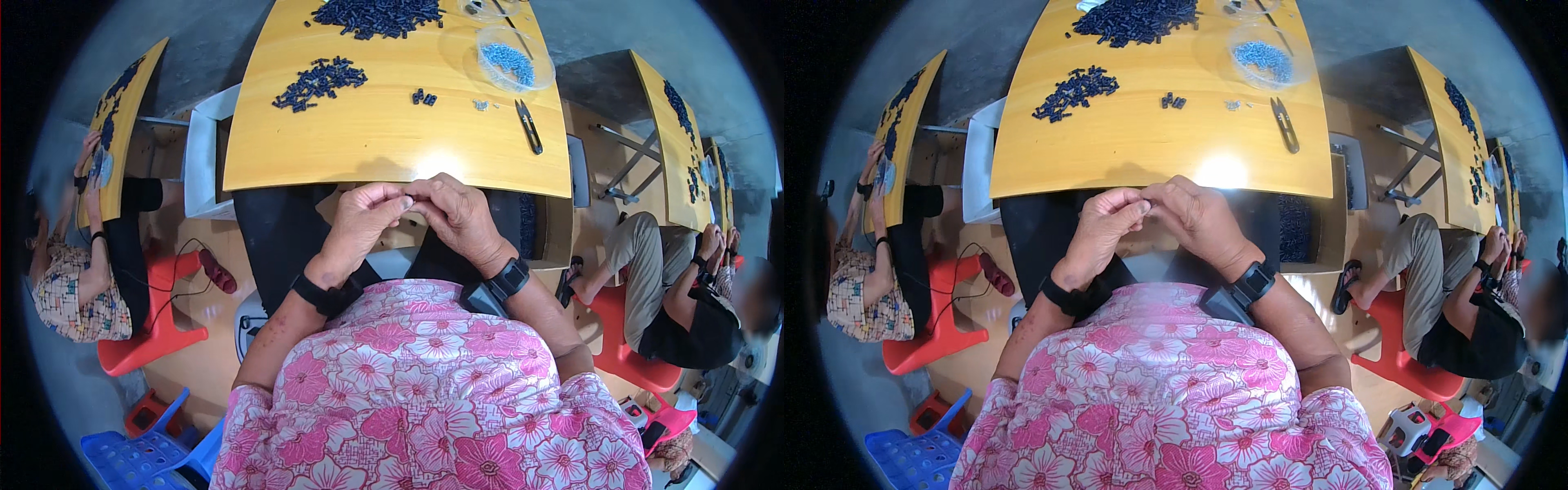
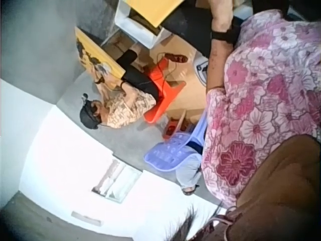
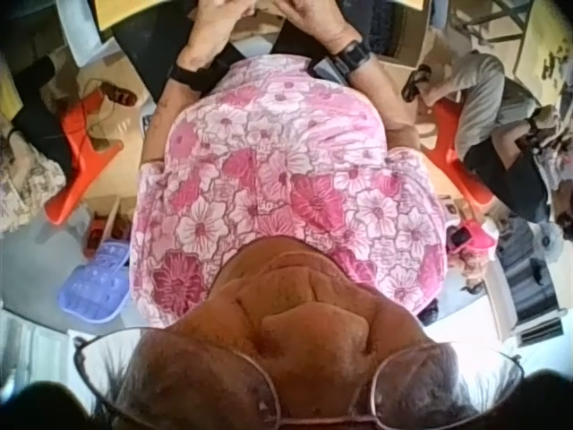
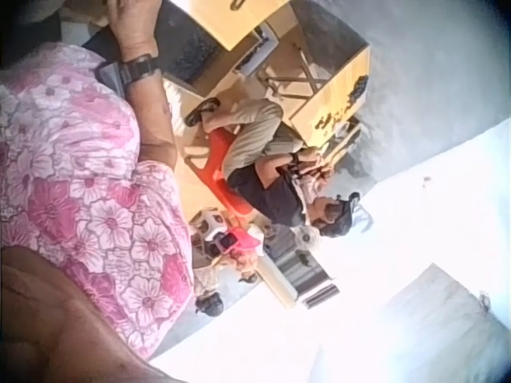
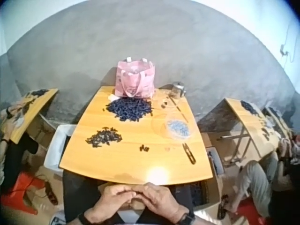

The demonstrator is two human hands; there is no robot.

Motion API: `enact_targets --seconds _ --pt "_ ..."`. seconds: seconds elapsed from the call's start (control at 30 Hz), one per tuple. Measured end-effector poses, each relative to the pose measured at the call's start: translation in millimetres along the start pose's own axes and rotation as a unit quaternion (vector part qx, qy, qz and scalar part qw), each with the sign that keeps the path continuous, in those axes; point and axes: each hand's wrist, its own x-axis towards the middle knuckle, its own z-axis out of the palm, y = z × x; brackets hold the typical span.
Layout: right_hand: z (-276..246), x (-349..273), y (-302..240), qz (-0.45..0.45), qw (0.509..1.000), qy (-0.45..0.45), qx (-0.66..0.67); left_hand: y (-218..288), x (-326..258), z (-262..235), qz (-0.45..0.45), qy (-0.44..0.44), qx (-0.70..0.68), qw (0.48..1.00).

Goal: Assembling small blue plastic industrial components using a hand tool.

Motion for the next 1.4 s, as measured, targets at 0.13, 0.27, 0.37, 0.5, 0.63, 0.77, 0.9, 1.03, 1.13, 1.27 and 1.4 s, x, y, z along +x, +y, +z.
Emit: enact_targets --seconds 0.13,0.27,0.37,0.5,0.63,0.77,0.9,1.03,1.13,1.27,1.4 --pt "-10.6 5.7 9.6 -0.017 1.000 0.016 -0.001 -5.2 4.5 -1.9 0.013 0.007 0.002 1.000" --pt "-38.1 17.7 41.2 0.069 0.979 0.120 -0.151 -6.8 6.8 -6.7 0.009 0.014 -0.001 1.000" --pt "-63.0 26.7 74.9 0.105 0.957 0.166 -0.214 -12.8 9.3 -13.9 0.000 -0.001 0.018 1.000" --pt "-76.9 45.3 94.4 0.131 0.937 0.181 -0.269 -15.4 10.1 -13.9 0.006 -0.013 0.006 1.000" --pt "-78.1 57.2 104.2 0.127 0.926 0.173 -0.310 -17.1 10.6 -14.6 0.006 -0.016 -0.008 1.000" --pt "-75.2 59.8 108.5 0.134 0.919 0.149 -0.339 -19.4 10.6 -16.7 0.015 -0.021 -0.007 1.000" --pt "-74.2 60.1 105.1 0.128 0.917 0.127 -0.356 -19.2 9.9 -16.2 0.017 -0.018 -0.003 1.000" --pt "-72.9 55.4 102.8 0.124 0.913 0.116 -0.370 -17.5 8.8 -13.6 0.011 -0.016 0.001 1.000" --pt "-71.3 48.0 104.2 0.119 0.915 0.118 -0.368 -16.3 6.7 -12.2 0.010 -0.017 -0.001 1.000" --pt "-70.3 37.8 95.8 0.093 0.923 0.077 -0.366 -12.9 2.2 -9.8 0.012 -0.025 0.005 1.000" --pt "-70.5 31.6 90.0 0.061 0.919 0.046 -0.387 -11.7 -2.6 -4.5 0.023 -0.024 0.029 0.999"
